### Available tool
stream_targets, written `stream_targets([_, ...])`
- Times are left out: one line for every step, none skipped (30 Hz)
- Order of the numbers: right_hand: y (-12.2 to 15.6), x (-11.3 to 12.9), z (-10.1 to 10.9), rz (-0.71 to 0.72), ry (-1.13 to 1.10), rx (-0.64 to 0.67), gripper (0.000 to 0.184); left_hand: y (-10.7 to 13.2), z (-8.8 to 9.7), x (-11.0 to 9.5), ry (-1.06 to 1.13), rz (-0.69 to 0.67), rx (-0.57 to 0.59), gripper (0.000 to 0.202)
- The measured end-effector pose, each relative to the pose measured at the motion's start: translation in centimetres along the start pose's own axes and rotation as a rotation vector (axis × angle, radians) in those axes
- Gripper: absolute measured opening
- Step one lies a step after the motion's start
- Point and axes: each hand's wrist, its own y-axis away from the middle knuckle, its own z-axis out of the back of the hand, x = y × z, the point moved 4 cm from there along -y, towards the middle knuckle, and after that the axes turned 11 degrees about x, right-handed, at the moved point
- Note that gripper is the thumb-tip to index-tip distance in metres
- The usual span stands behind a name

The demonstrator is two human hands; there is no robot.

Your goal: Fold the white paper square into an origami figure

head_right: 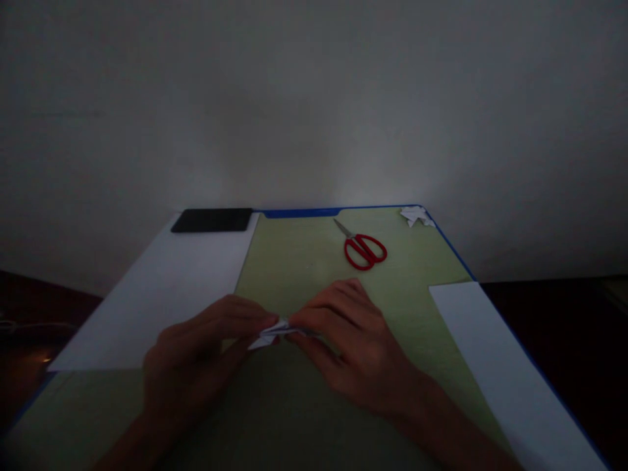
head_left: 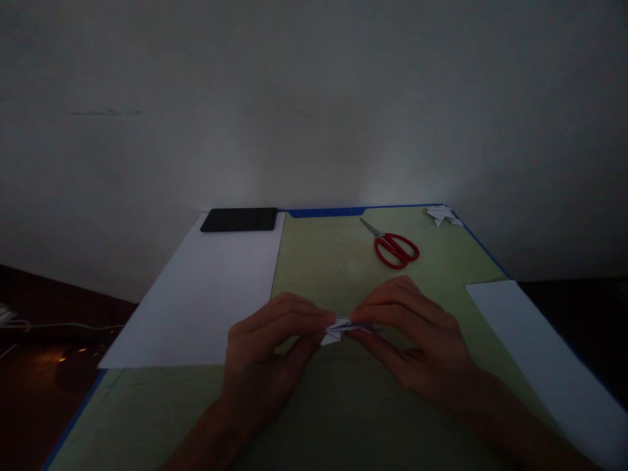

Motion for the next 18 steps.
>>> stream_targets([0.01,0.02,-0.05,0.001,0.001,0.004,0.015,-0.01,0.04,-0.1,0.0,-0.001,-0.002,0.024])
stream_targets([0.02,0.07,-0.08,0.003,0.005,0.01,0.016,-0.01,0.1,-0.17,0.0,0.007,-0.005,0.024])
stream_targets([0.03,0.14,-0.08,0.002,0.011,0.015,0.018,0.0,0.15,-0.24,-0.003,0.012,-0.01,0.025])
stream_targets([0.03,0.19,-0.07,-0.004,0.015,0.02,0.018,0.01,0.18,-0.29,-0.007,0.017,-0.009,0.025])
stream_targets([0.03,0.22,-0.05,-0.015,0.017,0.025,0.017,0.04,0.2,-0.32,-0.011,0.02,-0.007,0.025])
stream_targets([0.04,0.22,-0.03,-0.03,0.017,0.028,0.015,0.08,0.19,-0.3,-0.01,0.027,-0.002,0.024])
stream_targets([0.06,0.2,-0.03,-0.045,0.015,0.029,0.012,0.13,0.18,-0.22,-0.003,0.041,0.002,0.024])
stream_targets([0.08,0.16,-0.05,-0.06,0.011,0.03,0.011,0.2,0.17,-0.08,0.012,0.063,0.0,0.023])
stream_targets([0.11,0.09,-0.07,-0.072,0.005,0.025,0.01,0.27,0.16,0.07,0.033,0.086,-0.006,0.023])
stream_targets([0.15,0.02,-0.1,-0.079,-0.004,0.017,0.01,0.33,0.15,0.23,0.058,0.107,-0.015,0.023])
stream_targets([0.19,-0.07,-0.14,-0.086,-0.014,0.007,0.01,0.38,0.13,0.32,0.083,0.116,-0.022,0.022])
stream_targets([0.24,-0.17,-0.17,-0.095,-0.025,-0.004,0.01,0.4,0.09,0.36,0.105,0.118,-0.024,0.022])
stream_targets([0.29,-0.27,-0.21,-0.103,-0.034,-0.015,0.01,0.4,0.06,0.33,0.123,0.111,-0.025,0.02])
stream_targets([0.33,-0.34,-0.24,-0.11,-0.04,-0.024,0.01,0.38,0.03,0.27,0.136,0.101,-0.021,0.02])
stream_targets([0.36,-0.39,-0.28,-0.116,-0.042,-0.027,0.009,0.36,0.03,0.18,0.146,0.091,-0.018,0.02])
stream_targets([0.38,-0.42,-0.32,-0.12,-0.042,-0.023,0.009,0.32,0.06,0.1,0.153,0.084,-0.015,0.021])
stream_targets([0.39,-0.42,-0.36,-0.121,-0.043,-0.017,0.009,0.28,0.1,0.01,0.156,0.079,-0.009,0.022])
stream_targets([0.4,-0.41,-0.41,-0.122,-0.048,-0.006,0.009,0.22,0.16,-0.08,0.154,0.074,-0.001,0.023])
